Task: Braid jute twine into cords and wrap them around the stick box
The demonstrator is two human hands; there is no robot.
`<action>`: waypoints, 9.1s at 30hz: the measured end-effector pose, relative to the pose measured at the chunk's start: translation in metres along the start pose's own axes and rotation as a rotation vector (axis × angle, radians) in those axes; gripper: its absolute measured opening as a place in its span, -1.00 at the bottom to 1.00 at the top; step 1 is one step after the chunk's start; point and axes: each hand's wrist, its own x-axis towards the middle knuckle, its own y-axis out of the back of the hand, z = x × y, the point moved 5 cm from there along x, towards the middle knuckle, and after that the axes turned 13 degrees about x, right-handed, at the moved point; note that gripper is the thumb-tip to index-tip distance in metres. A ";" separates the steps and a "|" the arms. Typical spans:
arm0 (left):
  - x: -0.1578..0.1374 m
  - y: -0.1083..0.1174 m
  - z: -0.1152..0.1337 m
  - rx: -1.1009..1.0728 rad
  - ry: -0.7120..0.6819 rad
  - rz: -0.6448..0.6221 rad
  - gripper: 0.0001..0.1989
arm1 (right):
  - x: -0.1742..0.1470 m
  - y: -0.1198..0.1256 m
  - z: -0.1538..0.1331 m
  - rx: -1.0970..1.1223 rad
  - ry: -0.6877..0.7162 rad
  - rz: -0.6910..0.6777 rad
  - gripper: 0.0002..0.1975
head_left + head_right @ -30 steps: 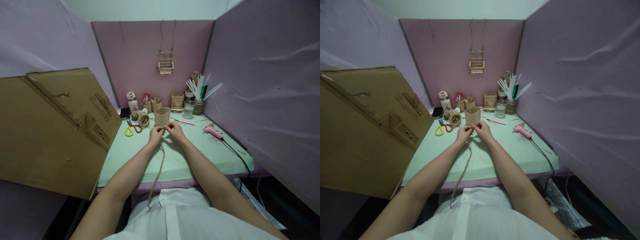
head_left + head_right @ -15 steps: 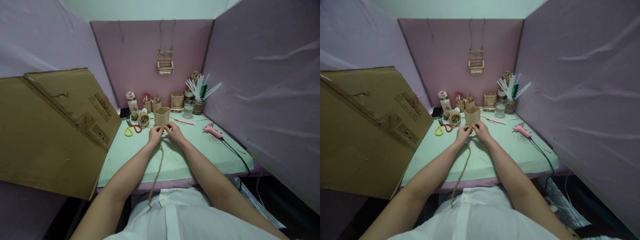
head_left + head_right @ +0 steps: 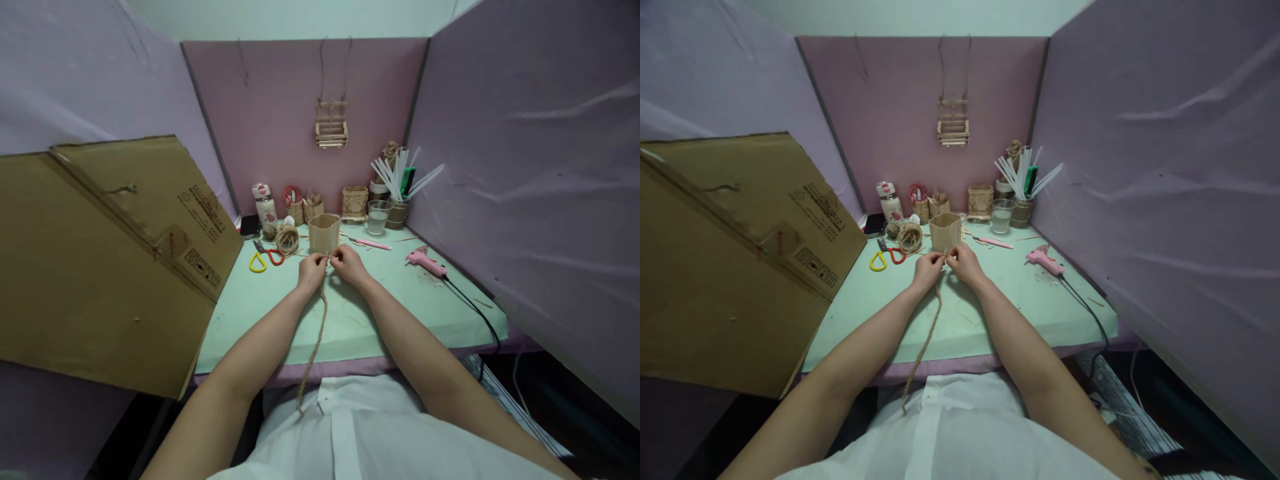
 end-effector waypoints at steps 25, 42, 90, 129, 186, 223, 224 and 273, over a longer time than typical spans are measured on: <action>0.000 -0.007 -0.001 -0.044 -0.020 -0.060 -0.80 | -0.002 0.003 0.001 0.053 -0.125 0.031 -0.92; 0.004 -0.007 -0.009 -0.194 0.056 0.004 -0.83 | -0.002 0.003 -0.002 0.278 -0.123 0.120 -0.82; -0.001 -0.020 -0.005 -1.027 0.427 -0.304 -0.88 | -0.006 -0.001 -0.016 0.151 0.031 0.106 -0.86; -0.008 -0.018 0.014 -0.275 -0.040 -0.163 -0.85 | -0.001 0.000 0.034 0.416 -0.383 0.299 -0.77; -0.001 -0.023 -0.007 -0.702 0.281 -0.182 -0.88 | 0.001 0.002 0.005 0.299 -0.158 0.043 -0.88; 0.001 -0.015 -0.005 -0.660 0.252 -0.140 -0.94 | -0.002 0.007 -0.016 0.100 0.159 0.041 -0.85; 0.001 -0.015 -0.004 -0.662 0.246 -0.135 -0.95 | -0.004 0.005 -0.019 0.096 0.173 0.010 -0.86; 0.004 -0.016 -0.016 -0.606 0.275 -0.087 -0.85 | -0.002 -0.008 0.002 0.261 -0.169 0.042 -0.85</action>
